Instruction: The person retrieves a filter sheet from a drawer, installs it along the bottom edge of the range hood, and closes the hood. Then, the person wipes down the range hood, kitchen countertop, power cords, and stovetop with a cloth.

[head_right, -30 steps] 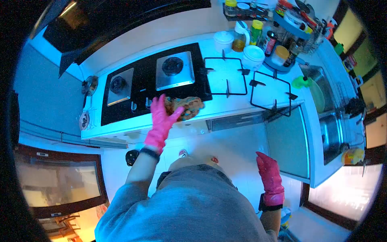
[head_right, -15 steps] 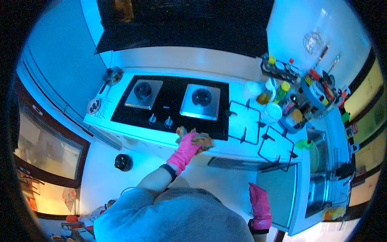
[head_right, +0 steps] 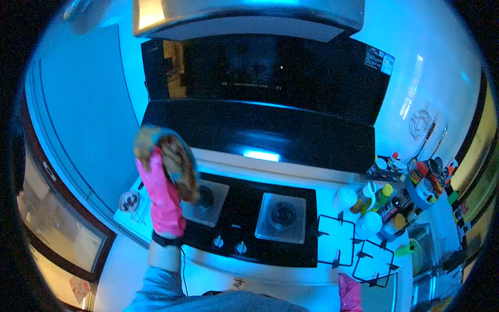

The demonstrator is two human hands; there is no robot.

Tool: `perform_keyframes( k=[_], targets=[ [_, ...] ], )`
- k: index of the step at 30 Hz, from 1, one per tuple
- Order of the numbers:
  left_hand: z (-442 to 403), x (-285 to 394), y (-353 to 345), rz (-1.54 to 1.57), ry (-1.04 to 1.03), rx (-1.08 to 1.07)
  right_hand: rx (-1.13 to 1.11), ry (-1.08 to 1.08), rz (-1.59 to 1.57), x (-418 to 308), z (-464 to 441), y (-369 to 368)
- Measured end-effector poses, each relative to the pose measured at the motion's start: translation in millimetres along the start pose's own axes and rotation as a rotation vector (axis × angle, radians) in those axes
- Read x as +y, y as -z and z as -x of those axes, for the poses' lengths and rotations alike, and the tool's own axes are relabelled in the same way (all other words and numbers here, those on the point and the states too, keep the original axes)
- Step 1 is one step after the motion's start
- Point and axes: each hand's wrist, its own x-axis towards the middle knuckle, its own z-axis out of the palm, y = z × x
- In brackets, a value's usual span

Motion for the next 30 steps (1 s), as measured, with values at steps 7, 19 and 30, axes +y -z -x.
perform_keyframes(
  k=[7,19,30],
  targets=[
    [-162.7,-156.3,-92.2,-0.23,0.125,-0.22,0.1,-0.003,-0.069,-73.3,-21.3,-22.4],
    [181.8,-144.6,-360.7,-0.555,-0.576,-0.982,0.116,-0.141,0.072,-21.0,13.3,0.8],
    [13.8,-204.3,-118.4,-1.033,-0.648,-0.707,0.027,-0.082,0.045,-4.3,-38.8,1.6]
  ],
)
